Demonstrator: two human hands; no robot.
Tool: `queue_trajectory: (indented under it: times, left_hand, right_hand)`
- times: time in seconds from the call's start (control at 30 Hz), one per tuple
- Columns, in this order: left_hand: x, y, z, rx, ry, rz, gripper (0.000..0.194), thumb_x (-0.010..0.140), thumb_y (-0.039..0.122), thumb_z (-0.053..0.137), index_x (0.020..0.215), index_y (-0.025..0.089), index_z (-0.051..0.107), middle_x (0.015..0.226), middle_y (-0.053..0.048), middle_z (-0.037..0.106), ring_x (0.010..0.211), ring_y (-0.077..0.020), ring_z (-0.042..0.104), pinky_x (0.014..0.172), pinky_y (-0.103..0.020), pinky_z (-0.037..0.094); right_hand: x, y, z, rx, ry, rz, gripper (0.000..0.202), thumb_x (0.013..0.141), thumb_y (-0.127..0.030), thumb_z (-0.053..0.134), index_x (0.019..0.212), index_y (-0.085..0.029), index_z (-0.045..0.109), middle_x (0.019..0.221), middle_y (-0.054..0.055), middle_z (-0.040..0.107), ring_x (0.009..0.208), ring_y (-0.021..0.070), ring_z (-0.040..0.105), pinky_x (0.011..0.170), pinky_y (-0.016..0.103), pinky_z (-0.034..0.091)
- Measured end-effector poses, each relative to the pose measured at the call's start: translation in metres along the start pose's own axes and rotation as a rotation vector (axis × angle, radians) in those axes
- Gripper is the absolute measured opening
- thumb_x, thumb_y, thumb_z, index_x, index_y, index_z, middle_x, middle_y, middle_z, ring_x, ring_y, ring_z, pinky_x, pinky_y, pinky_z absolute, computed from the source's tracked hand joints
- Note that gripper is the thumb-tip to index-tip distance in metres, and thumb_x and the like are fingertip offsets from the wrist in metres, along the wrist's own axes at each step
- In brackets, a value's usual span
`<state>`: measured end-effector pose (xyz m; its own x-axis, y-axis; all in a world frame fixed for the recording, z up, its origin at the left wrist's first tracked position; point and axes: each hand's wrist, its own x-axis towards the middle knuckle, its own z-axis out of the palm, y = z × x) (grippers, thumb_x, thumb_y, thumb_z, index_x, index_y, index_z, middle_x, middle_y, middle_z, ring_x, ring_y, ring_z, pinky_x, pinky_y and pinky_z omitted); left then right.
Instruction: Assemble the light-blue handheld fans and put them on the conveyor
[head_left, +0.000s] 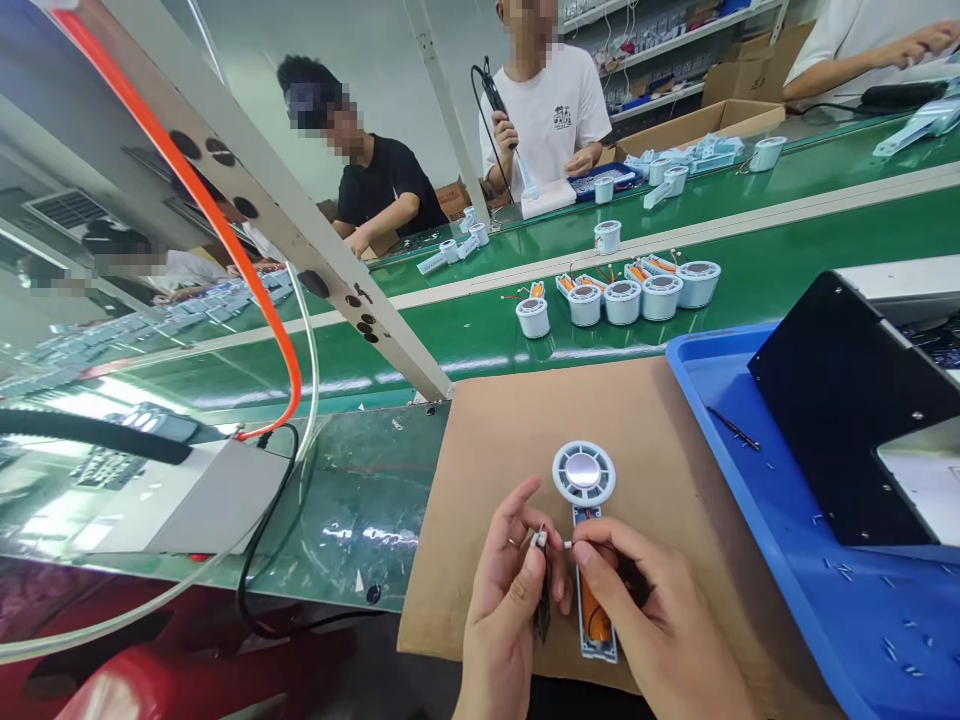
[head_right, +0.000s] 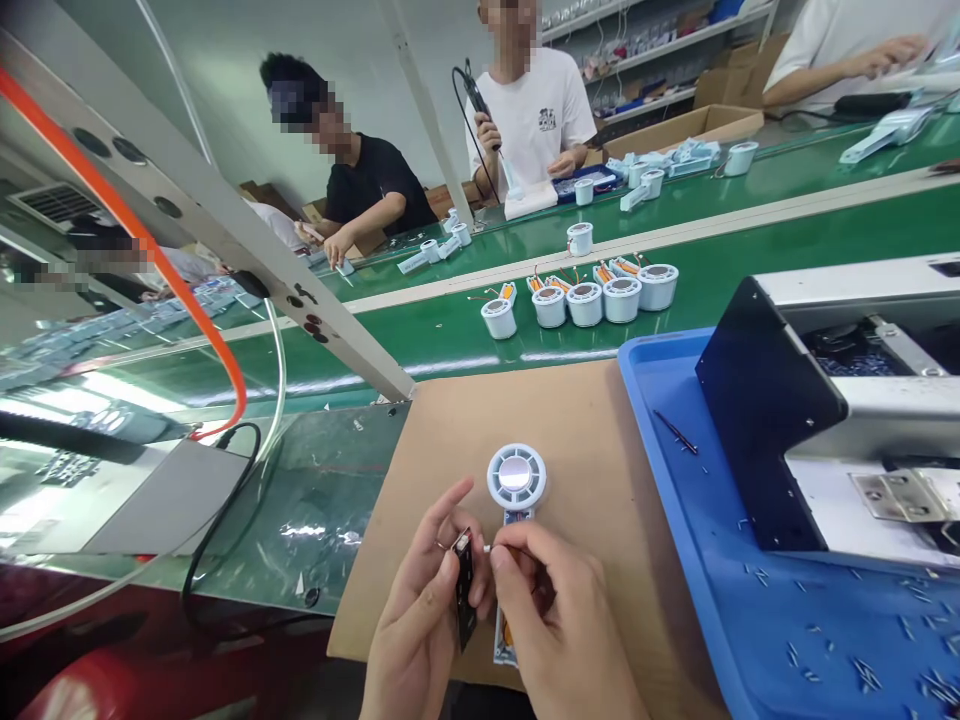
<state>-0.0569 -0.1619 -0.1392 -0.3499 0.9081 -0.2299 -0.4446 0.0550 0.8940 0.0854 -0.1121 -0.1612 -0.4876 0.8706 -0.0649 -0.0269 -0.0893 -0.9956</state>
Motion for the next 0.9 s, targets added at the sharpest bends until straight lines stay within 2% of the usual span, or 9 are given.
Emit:
queue_trajectory:
  times: [0.07,0.2,0.3,0.53,0.73,0.9]
  left_hand:
    - [-0.002,0.0,-0.006,0.057,0.017,0.027,0.057,0.093,0.054,0.092,0.14,0.023,0.079,0.103,-0.008,0.07,0.074,-0.015,0.063,0.07,-0.026,0.055]
    - [-0.008,0.004,-0.017,0.266,0.133,0.123,0.054,0.083,0.058,0.1,0.117,0.02,0.084,0.102,-0.011,0.08,0.096,-0.0258,0.076,0.088,-0.031,0.064]
    - [-0.011,0.009,-0.022,0.417,0.187,0.207,0.051,0.08,0.06,0.1,0.107,0.019,0.087,0.103,-0.013,0.083,0.099,-0.0303,0.079,0.091,-0.036,0.067]
    - [-0.003,0.013,-0.029,0.469,0.035,0.291,0.04,0.081,0.058,0.1,0.095,0.021,0.091,0.106,-0.014,0.081,0.103,-0.0314,0.077,0.09,-0.037,0.066]
    - [-0.002,0.01,-0.027,0.427,0.025,0.279,0.037,0.082,0.056,0.101,0.097,0.024,0.093,0.102,-0.011,0.078,0.099,-0.0276,0.074,0.089,-0.034,0.063]
    - [-0.003,0.012,-0.026,0.451,0.011,0.265,0.037,0.083,0.057,0.1,0.097,0.024,0.092,0.104,-0.012,0.079,0.1,-0.0287,0.074,0.087,-0.035,0.063]
  right_hand:
    - [-0.002,-0.003,0.004,0.034,-0.033,0.051,0.056,0.116,-0.069,0.055,0.1,-0.018,0.072,0.082,0.001,0.06,0.074,0.0147,0.054,0.066,0.024,0.041]
    - [-0.002,-0.015,0.01,0.066,-0.045,0.158,0.06,0.112,-0.073,0.055,0.097,-0.017,0.07,0.084,0.001,0.055,0.078,0.0156,0.047,0.068,0.028,0.032]
    - [-0.002,-0.023,0.012,0.111,-0.019,0.207,0.06,0.11,-0.074,0.056,0.091,-0.017,0.063,0.081,-0.001,0.051,0.077,0.015,0.043,0.069,0.028,0.031]
    - [0.001,-0.017,0.015,0.315,-0.17,0.158,0.058,0.111,-0.073,0.06,0.095,-0.018,0.067,0.092,0.002,0.059,0.088,0.0182,0.049,0.078,0.028,0.037]
    - [0.005,-0.006,0.012,0.402,-0.193,0.157,0.059,0.112,-0.073,0.064,0.093,-0.017,0.066,0.083,0.0,0.047,0.078,0.0152,0.043,0.08,0.025,0.041]
    - [0.006,-0.002,0.012,0.398,-0.214,0.121,0.057,0.115,-0.069,0.061,0.094,-0.017,0.067,0.085,0.0,0.05,0.085,0.0156,0.051,0.081,0.023,0.042]
